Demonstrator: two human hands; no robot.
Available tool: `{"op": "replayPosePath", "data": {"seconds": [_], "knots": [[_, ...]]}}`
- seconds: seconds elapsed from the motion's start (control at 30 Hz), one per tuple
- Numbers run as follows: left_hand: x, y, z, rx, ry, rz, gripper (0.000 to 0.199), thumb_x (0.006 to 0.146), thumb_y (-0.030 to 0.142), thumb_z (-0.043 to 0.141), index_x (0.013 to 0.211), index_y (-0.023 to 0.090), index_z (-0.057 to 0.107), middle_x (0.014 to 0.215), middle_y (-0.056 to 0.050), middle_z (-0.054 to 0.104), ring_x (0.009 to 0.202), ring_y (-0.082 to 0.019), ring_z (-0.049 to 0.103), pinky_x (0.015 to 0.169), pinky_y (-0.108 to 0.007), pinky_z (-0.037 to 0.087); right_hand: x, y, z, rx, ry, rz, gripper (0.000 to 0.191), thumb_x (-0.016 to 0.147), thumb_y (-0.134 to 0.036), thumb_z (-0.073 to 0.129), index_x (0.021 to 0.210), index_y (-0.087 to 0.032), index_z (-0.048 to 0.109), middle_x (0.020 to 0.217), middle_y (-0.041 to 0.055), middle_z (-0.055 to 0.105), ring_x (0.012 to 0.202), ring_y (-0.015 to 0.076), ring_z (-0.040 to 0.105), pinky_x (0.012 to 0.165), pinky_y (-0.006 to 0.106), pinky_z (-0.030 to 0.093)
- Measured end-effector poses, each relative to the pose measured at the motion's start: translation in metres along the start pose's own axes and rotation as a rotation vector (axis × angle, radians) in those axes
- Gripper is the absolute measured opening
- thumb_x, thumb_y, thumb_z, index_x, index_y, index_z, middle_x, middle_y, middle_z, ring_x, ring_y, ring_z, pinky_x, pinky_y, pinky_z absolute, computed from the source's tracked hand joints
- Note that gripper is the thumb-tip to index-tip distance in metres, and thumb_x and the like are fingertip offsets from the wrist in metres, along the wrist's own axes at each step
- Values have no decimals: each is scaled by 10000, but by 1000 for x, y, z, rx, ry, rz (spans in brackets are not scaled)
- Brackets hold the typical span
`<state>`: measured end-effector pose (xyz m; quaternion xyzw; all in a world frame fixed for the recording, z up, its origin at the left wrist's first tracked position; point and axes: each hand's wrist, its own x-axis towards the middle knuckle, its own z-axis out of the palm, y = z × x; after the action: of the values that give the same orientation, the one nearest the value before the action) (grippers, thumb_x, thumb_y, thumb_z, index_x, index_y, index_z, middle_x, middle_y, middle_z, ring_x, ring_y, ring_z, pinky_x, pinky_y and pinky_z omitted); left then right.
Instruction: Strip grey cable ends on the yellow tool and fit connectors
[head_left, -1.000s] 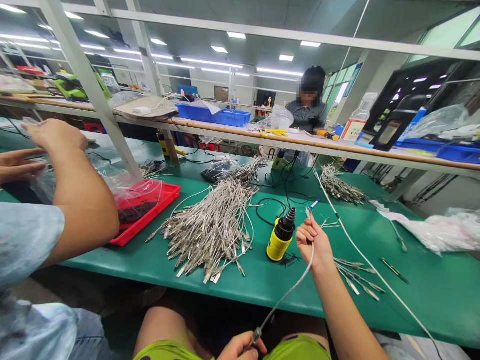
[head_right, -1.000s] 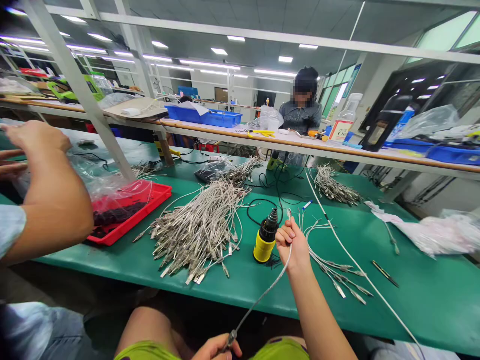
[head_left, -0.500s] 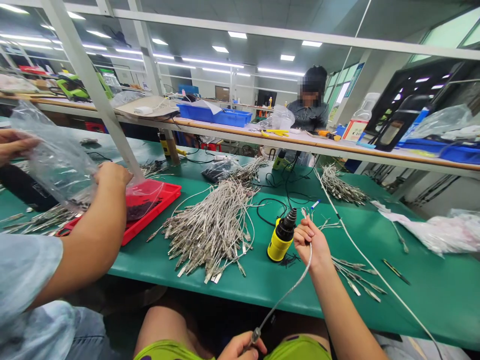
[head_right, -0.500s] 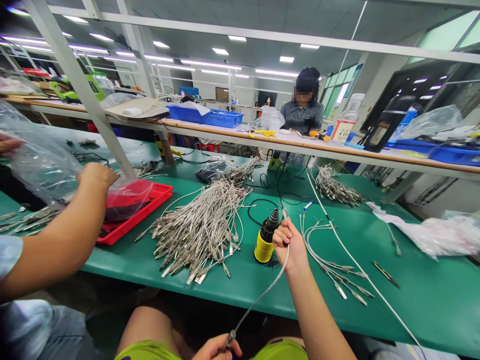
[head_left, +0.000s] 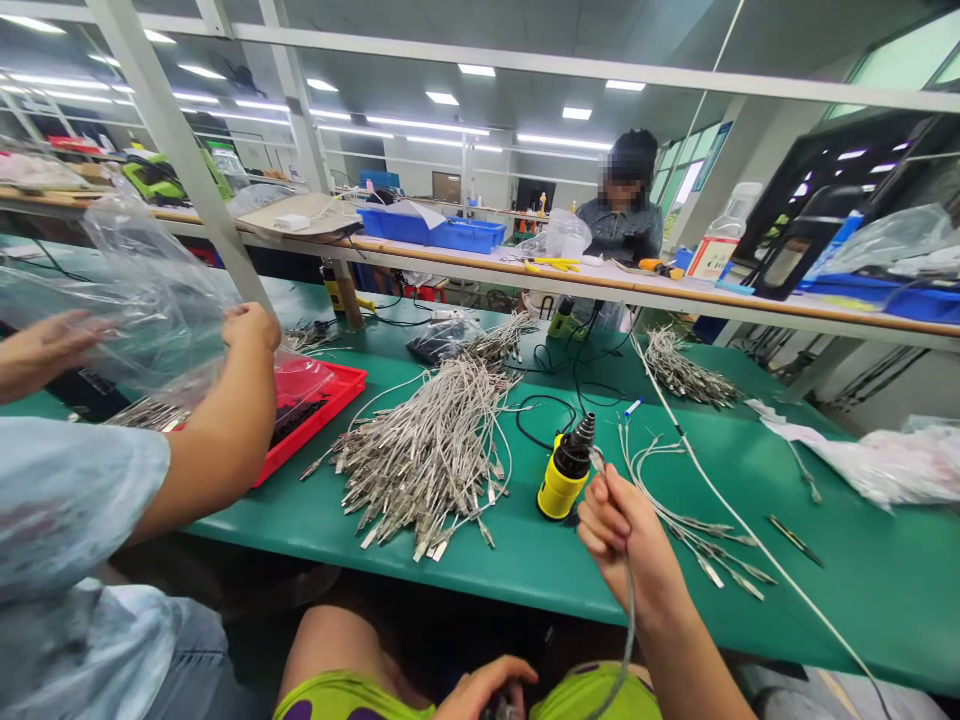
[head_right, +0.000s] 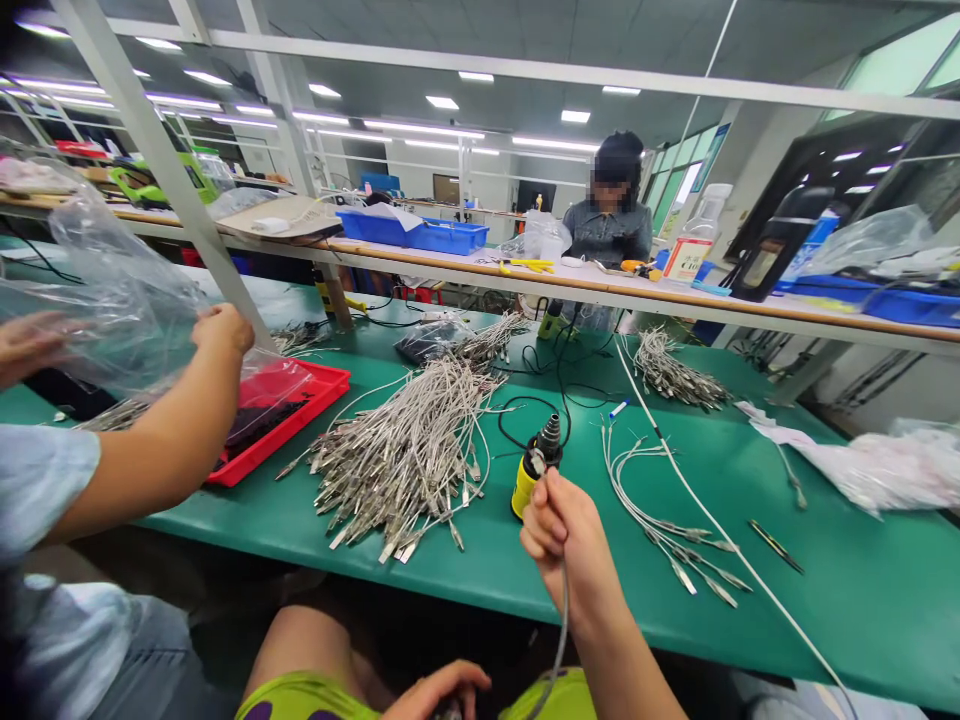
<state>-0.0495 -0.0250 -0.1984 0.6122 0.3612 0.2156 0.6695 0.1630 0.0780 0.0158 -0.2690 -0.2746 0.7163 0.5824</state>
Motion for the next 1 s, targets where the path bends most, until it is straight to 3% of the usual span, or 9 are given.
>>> {"op": "replayPosePath", "data": {"seconds": [0.07, 0.13, 0.27, 0.37, 0.43, 0.63, 0.73, 0.83, 1.0], "knots": [[-10, 17, -6, 67, 67, 123, 723, 784, 366, 763, 1461, 359, 508, 1413, -66, 554, 1265, -318, 490, 1157, -449, 304, -25, 19, 6, -105, -10, -108, 367, 990, -418, 609, 742, -152, 654, 497, -99, 260, 440, 51, 181, 425, 200, 203], [-19, 42, -9, 61, 152, 263, 710, 850, 330, 702, 1512, 344, 445, 1535, -85, 448, 1344, -332, 450, 1204, -480, 264, -46, 38, 9, -139, -43, -165, 451, 1001, -463, 558, 698, -151, 676, 507, -75, 279, 459, 67, 221, 447, 224, 220], [-27, 111, -10, -197, 314, 450, 443, 1021, 355, 500, 1455, 268, 511, 1399, -121, 547, 1235, -286, 554, 1134, -449, 384, -73, 67, 14, -281, -47, -236, 503, 1028, -443, 488, 638, -168, 647, 565, -2, 426, 524, 117, 382, 495, 272, 285], [-21, 156, -12, -274, 353, 530, 328, 1033, 319, 508, 1327, 246, 635, 1300, -108, 588, 1153, -248, 587, 1062, -396, 443, -84, 78, 18, -508, -22, -320, 479, 1033, -414, 483, 639, -181, 623, 624, 46, 522, 589, 156, 478, 534, 298, 352], [-14, 172, -13, -275, 331, 588, 269, 1017, 316, 558, 1223, 230, 708, 1210, -104, 617, 1126, -238, 593, 1029, -374, 459, -88, 81, 20, -598, -25, -361, 486, 1035, -421, 468, 634, -191, 615, 615, 49, 524, 590, 166, 488, 541, 304, 380], [-2, 185, -14, -387, 254, 646, 232, 882, 417, 760, 989, 213, 787, 999, -89, 657, 967, -223, 650, 883, -353, 545, -98, 85, 21, -701, -49, -397, 480, 1049, -374, 443, 639, -188, 610, 611, 46, 554, 592, 164, 515, 575, 294, 422], [-2, 190, -10, -462, 211, 571, 262, 817, 442, 821, 917, 202, 789, 977, -74, 646, 734, -152, 666, 685, -287, 577, -100, 88, 20, -676, -76, -434, 437, 1049, -295, 446, 661, -182, 611, 635, 46, 576, 612, 157, 531, 572, 276, 410], [-3, 194, -7, -581, 142, 540, 262, 792, 432, 845, 912, 206, 791, 1010, -48, 612, 522, -58, 606, 476, -207, 518, -101, 91, 18, -663, -108, -447, 405, 1046, -251, 438, 692, -182, 621, 655, 47, 585, 638, 160, 545, 582, 271, 417], [-3, 192, -5, -660, 84, 559, 194, 815, 356, 837, 908, 190, 801, 1016, -36, 563, 494, -33, 606, 420, -165, 494, -99, 95, 15, -715, -124, -521, 399, 1045, -241, 425, 702, -198, 625, 622, 34, 575, 628, 165, 552, 584, 275, 421]]}}
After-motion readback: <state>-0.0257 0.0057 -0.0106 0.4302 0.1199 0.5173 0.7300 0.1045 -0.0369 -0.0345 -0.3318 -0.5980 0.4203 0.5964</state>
